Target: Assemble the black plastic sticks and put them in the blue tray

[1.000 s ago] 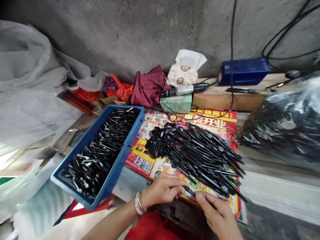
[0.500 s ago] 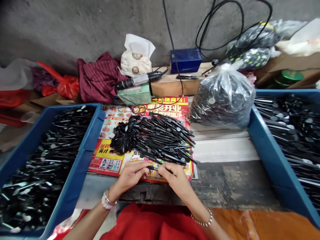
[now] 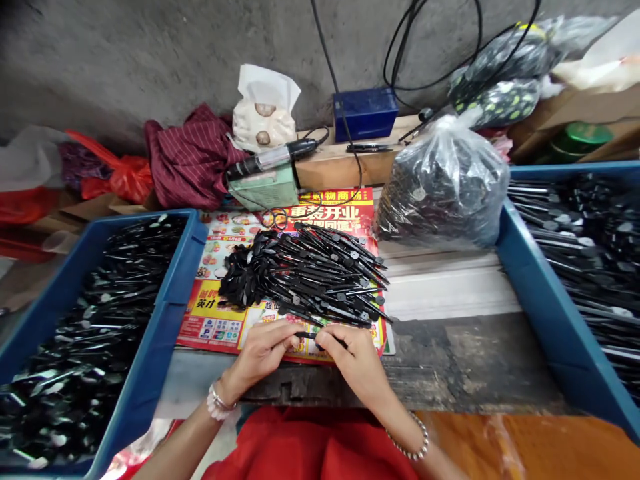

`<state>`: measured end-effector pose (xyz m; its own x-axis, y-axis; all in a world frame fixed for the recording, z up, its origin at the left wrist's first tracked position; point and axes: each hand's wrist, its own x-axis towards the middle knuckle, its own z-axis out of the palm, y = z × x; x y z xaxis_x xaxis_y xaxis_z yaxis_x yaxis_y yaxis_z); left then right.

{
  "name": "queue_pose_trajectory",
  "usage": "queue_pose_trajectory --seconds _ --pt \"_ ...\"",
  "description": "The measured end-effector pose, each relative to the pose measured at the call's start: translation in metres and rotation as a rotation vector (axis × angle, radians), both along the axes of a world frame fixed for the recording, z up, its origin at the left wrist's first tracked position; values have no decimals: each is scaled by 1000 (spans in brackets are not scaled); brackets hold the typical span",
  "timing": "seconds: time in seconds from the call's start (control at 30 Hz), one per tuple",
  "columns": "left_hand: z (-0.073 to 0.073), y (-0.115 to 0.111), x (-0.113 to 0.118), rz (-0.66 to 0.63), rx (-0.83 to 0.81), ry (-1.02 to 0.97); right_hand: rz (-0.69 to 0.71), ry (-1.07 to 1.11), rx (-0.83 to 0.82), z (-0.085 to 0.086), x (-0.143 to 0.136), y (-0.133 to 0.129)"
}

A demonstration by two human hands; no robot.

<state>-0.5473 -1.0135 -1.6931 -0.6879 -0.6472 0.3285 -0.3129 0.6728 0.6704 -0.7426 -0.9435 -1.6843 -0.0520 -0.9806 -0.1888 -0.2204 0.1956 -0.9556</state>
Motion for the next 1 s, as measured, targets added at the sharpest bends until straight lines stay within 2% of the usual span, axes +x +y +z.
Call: queue_pose_trajectory --seconds 0.2,0.33,0.43,0.57,0.67,0.77,0.87,1.0 --pt "0 -1 -7 32 113 -9 12 111 -91 -1 -3 4" --pt "3 0 -10 53 222 46 -37 344 -360 -6 -2 13" --pt "5 2 -10 93 251 86 -11 530 -581 -10 -3 17" --pt "9 5 -10 93 203 124 70 597 -714 -12 -10 17" --pt "14 9 -10 73 159 144 41 567 -727 -11 -11 16" --pt "16 11 -11 79 146 148 -2 544 -645 -9 -8 19" --pt "15 14 -12 124 216 126 -13 523 -609 -10 -4 22" --pt "13 15 -12 156 289 106 -18 514 -675 -12 -2 24"
